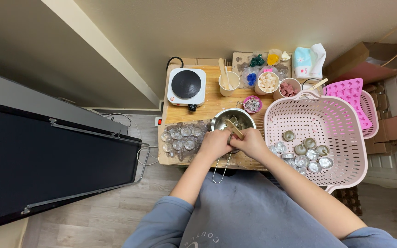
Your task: Scooping wax or substrate into small metal candle tins.
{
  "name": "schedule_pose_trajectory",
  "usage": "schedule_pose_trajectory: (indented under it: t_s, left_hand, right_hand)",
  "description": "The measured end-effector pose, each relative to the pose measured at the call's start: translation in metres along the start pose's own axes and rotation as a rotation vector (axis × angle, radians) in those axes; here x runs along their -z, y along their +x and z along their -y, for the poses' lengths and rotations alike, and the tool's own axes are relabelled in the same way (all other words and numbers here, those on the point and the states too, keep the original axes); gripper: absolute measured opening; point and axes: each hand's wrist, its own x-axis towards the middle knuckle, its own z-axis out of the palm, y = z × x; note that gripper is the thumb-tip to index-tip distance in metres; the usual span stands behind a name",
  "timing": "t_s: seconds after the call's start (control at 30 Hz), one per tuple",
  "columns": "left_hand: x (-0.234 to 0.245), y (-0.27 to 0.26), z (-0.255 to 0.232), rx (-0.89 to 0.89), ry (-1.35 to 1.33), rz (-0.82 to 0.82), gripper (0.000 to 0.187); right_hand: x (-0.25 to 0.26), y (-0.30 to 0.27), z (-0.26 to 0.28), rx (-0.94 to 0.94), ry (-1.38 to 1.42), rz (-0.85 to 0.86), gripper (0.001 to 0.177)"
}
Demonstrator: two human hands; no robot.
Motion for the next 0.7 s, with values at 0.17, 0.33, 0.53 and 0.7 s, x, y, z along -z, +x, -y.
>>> schedule_pose_trajectory:
  t_s: [0.17, 0.33, 0.53, 0.7]
  left_hand:
    - [0.008, 0.002, 0.002, 0.025, 0.001, 0.025, 0.044]
    - [0.006, 0.004, 0.007, 0.035, 0.025, 0.070, 0.046]
    - [0.013, -0.006, 0.014, 0.052, -0.207, -0.021, 0.040]
    - [0.028, -0.011, 0.020, 0.030, -0.383, 0.036, 0.045]
  right_hand:
    - [0.007, 0.005, -0.006, 0.022, -0.009, -0.022, 0.024]
    - [0.013, 0.011, -0.001, 0.040, -0.032, 0.006, 0.024]
    - [0.023, 0.013, -0.003, -0.108, -0.035, 0.015, 0.025]
    - [0.016, 0.023, -0.022, -0.014, -0.171, -0.064, 0.027]
